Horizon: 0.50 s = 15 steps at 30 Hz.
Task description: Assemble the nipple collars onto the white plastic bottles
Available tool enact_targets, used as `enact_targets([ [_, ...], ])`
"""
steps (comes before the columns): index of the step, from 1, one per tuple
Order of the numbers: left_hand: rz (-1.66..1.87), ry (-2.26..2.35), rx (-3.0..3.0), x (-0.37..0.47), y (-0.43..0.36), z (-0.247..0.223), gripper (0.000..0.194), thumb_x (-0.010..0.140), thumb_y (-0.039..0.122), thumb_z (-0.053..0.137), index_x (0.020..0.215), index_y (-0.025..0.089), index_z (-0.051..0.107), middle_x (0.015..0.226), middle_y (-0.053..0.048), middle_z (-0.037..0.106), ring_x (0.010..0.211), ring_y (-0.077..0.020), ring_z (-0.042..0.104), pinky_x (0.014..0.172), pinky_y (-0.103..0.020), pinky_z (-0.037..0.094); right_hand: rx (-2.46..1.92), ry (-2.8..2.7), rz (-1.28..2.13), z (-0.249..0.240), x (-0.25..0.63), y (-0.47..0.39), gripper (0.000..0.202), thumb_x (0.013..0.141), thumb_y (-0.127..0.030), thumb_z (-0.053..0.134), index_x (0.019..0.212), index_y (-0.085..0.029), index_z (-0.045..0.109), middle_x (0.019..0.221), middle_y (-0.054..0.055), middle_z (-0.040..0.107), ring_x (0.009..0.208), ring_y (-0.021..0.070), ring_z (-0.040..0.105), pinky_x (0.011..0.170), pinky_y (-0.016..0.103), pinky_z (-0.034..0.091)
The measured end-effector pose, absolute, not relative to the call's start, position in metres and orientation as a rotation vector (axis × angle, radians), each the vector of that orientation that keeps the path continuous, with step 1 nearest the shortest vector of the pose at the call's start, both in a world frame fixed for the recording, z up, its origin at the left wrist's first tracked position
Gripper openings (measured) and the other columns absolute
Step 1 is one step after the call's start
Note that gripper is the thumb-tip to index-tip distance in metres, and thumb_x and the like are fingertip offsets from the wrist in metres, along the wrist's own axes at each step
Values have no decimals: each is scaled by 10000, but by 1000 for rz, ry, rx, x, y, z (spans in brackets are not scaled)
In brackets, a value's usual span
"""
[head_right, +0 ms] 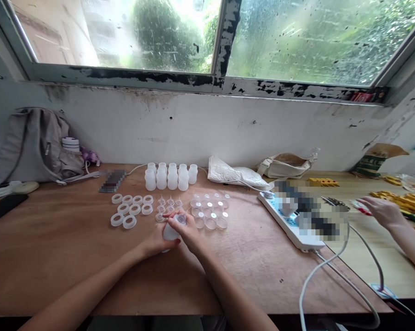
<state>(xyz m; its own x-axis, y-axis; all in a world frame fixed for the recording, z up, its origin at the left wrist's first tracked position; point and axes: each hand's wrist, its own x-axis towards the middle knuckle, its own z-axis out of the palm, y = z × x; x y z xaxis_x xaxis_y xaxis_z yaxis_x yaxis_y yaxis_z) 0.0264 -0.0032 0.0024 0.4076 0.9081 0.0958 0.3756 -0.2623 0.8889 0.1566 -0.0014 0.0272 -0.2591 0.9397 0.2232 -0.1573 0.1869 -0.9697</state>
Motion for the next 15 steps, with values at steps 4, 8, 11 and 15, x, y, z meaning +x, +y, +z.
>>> enact_targets([
  [4,989,1217,2035,27,-3,-4,378,648,244,567,1017,184,513,912,-56,616,799,-188,585,704,-294,477,-832,-1371,1236,22,150,-1,158,710,-336,593,743,-189,546,892,59,634,890,209,570,795,345,424],
  [8,1125,1245,2150,21,-1,-8,407,641,221,564,1033,157,476,968,-96,588,900,-220,559,776,-347,471,-871,-1333,1139,21,136,-1,147,717,-327,579,761,-198,523,898,54,638,866,203,581,781,345,440],
  [11,1204,1281,2215,13,1,-7,368,669,257,558,1013,166,463,935,-93,578,888,-224,555,755,-362,475,-885,-1357,1073,23,124,-2,136,735,-329,552,776,-207,510,931,57,629,885,200,579,795,353,439],
  [15,1260,1401,2324,7,7,-7,299,708,292,536,970,170,460,878,-82,572,824,-226,558,693,-351,475,-988,-1508,863,27,121,0,196,755,-358,525,883,-209,525,984,64,604,919,202,559,817,350,419],
])
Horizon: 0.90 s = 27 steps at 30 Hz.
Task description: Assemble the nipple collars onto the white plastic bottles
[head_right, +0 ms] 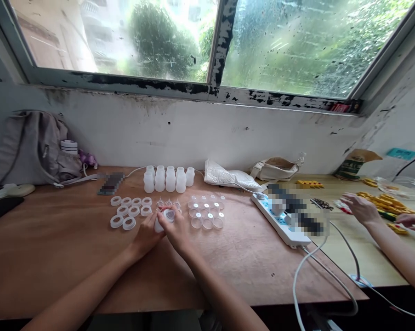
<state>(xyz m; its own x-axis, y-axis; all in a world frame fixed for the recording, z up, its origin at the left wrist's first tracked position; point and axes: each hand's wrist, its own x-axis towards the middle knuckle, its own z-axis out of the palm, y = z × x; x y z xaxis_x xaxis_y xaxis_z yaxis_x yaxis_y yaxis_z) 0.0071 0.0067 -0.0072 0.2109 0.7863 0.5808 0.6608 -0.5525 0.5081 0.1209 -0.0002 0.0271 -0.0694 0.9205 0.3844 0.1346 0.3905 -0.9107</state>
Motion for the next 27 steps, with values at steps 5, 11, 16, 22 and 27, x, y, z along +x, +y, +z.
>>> enact_targets([
  [5,1273,1609,2367,6,16,-5,349,717,368,544,985,161,462,867,-87,577,818,-239,560,665,-336,467,-1115,-1861,459,38,152,9,499,731,-391,558,1170,-211,403,1184,88,481,1097,231,431,904,377,340],
  [11,1337,1644,2358,-8,23,0,473,694,510,533,1019,176,451,908,-75,590,846,-235,559,707,-334,449,-1541,-2155,-94,45,202,15,291,798,-212,445,1075,-226,533,1055,84,571,1008,255,452,832,403,313],
  [16,1319,1578,2446,-16,25,3,470,714,528,492,1016,170,472,927,-85,600,848,-234,556,722,-333,439,-1712,-2406,-192,34,213,14,342,765,-121,448,1067,-243,551,1003,63,616,974,245,472,790,390,286],
  [22,1323,1579,2419,-18,24,4,464,703,523,507,1029,194,488,918,-76,608,864,-231,558,716,-319,443,-1692,-2501,-65,50,205,22,231,759,-162,469,930,-237,606,994,64,597,943,229,484,752,346,304],
  [27,1296,1570,2424,-21,28,4,459,719,519,492,1035,186,475,949,-76,600,877,-223,555,737,-327,445,-1812,-2566,68,64,218,30,339,648,-109,538,950,-256,589,1023,61,586,992,256,460,755,364,305],
])
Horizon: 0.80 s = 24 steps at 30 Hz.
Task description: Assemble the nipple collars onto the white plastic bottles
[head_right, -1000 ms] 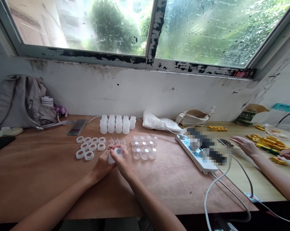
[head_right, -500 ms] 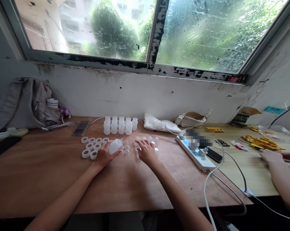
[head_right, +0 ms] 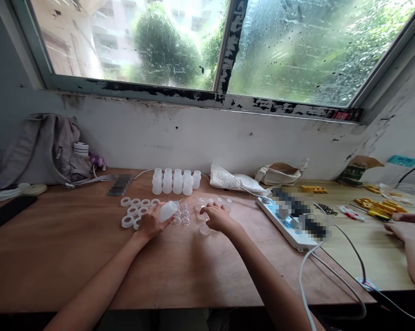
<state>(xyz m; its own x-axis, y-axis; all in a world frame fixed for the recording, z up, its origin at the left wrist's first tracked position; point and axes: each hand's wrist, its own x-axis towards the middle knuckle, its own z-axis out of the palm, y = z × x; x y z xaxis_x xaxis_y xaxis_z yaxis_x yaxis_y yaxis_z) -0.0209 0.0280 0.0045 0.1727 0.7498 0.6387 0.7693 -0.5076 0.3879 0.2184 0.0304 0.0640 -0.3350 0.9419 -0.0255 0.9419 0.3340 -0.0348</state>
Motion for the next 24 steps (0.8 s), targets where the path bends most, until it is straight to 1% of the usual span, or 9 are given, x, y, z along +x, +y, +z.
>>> enact_targets([
  [3,-1256,-1539,-2410,-21,29,4,456,724,519,485,1033,184,474,938,-76,602,878,-224,555,738,-330,447,1783,2531,-150,62,225,32,370,623,-64,537,933,-257,597,940,47,626,973,249,485,784,385,298],
  [6,-1248,-1531,-2424,-20,30,5,454,721,521,487,1028,187,479,911,-73,606,861,-223,561,721,-325,452,1753,2561,-255,64,224,35,296,620,-92,568,858,-259,625,853,29,649,882,231,544,769,365,327],
  [8,-1247,-1532,-2421,-20,31,5,452,721,518,491,1030,189,479,913,-73,604,858,-222,562,711,-318,454,1766,2622,-360,68,222,40,207,642,-158,584,821,-248,636,799,33,656,779,213,577,691,320,371],
  [10,-1243,-1538,-2411,-21,32,5,449,722,512,494,1033,190,479,921,-74,600,860,-222,561,706,-316,456,1822,2739,-494,74,220,47,128,694,-263,565,792,-219,634,743,44,656,671,188,583,585,277,391],
  [13,-1209,-1557,-2411,-22,33,6,447,726,509,490,1042,194,484,920,-76,597,850,-223,563,693,-318,461,2027,2983,-717,76,215,54,265,771,-412,470,775,-183,602,644,41,643,543,151,560,494,245,387],
  [15,-1176,-1562,-2424,-22,33,6,453,724,515,489,1050,200,489,921,-76,598,850,-225,563,689,-321,463,2211,3089,-852,69,212,55,326,794,-458,421,784,-172,577,583,29,625,466,130,526,464,235,382],
  [19,-1115,-1529,-2481,-21,33,5,449,719,515,497,1051,213,500,939,-69,603,874,-228,553,719,-327,457,2329,3148,-1034,46,203,53,338,799,-473,410,723,-174,548,524,15,584,408,115,477,425,226,363],
  [22,-1100,-1504,-2513,-18,32,6,449,716,515,501,1045,210,509,939,-66,605,893,-231,544,765,-337,445,2307,3168,-1062,32,198,50,347,799,-468,413,625,-185,513,501,11,556,417,119,472,426,229,356],
  [24,-1087,-1502,-2521,-17,32,8,451,714,520,500,1038,207,516,927,-68,601,889,-230,544,774,-339,441,2303,3171,-1051,26,195,48,344,799,-462,419,608,-189,505,500,9,545,427,122,474,429,232,356],
])
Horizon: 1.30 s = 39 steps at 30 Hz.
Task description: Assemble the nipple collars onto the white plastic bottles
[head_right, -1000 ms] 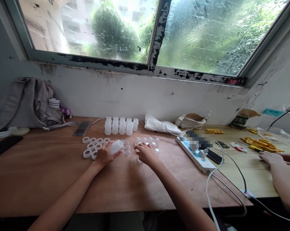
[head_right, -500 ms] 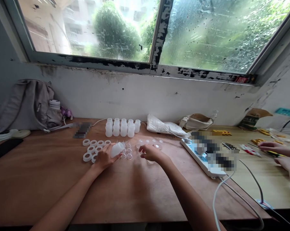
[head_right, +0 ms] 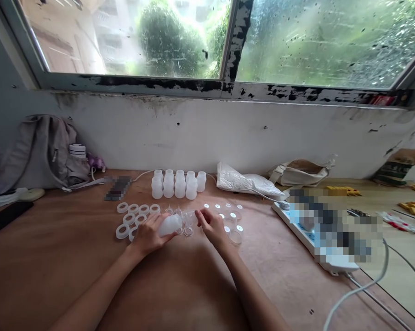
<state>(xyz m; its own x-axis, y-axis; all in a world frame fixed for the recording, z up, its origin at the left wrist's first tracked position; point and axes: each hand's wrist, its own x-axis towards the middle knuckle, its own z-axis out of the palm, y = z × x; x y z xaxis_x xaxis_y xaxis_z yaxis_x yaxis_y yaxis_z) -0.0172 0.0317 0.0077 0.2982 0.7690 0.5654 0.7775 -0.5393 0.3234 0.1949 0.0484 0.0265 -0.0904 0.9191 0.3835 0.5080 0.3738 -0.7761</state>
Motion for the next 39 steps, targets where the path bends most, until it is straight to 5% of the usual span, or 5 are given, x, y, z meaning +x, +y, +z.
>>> enact_targets([
  [13,-955,-1463,-2651,-15,26,10,470,687,494,536,1047,192,511,926,-67,604,843,-223,569,690,-312,470,-1092,-1782,608,12,182,34,270,855,-389,326,829,-183,499,477,-35,475,423,106,456,455,220,346],
  [21,-829,-1341,-2873,-14,19,17,462,654,465,574,1034,207,521,913,-52,599,828,-211,561,709,-313,463,-1163,-1872,550,5,176,28,388,868,-372,288,624,-170,511,508,-7,469,456,104,444,455,217,313],
  [39,-775,-1411,-2914,-10,6,29,464,631,479,581,999,200,536,862,-47,578,773,-195,548,681,-319,463,-1114,-1701,386,-5,169,16,414,871,-307,241,605,-164,523,468,3,473,417,106,437,442,232,329],
])
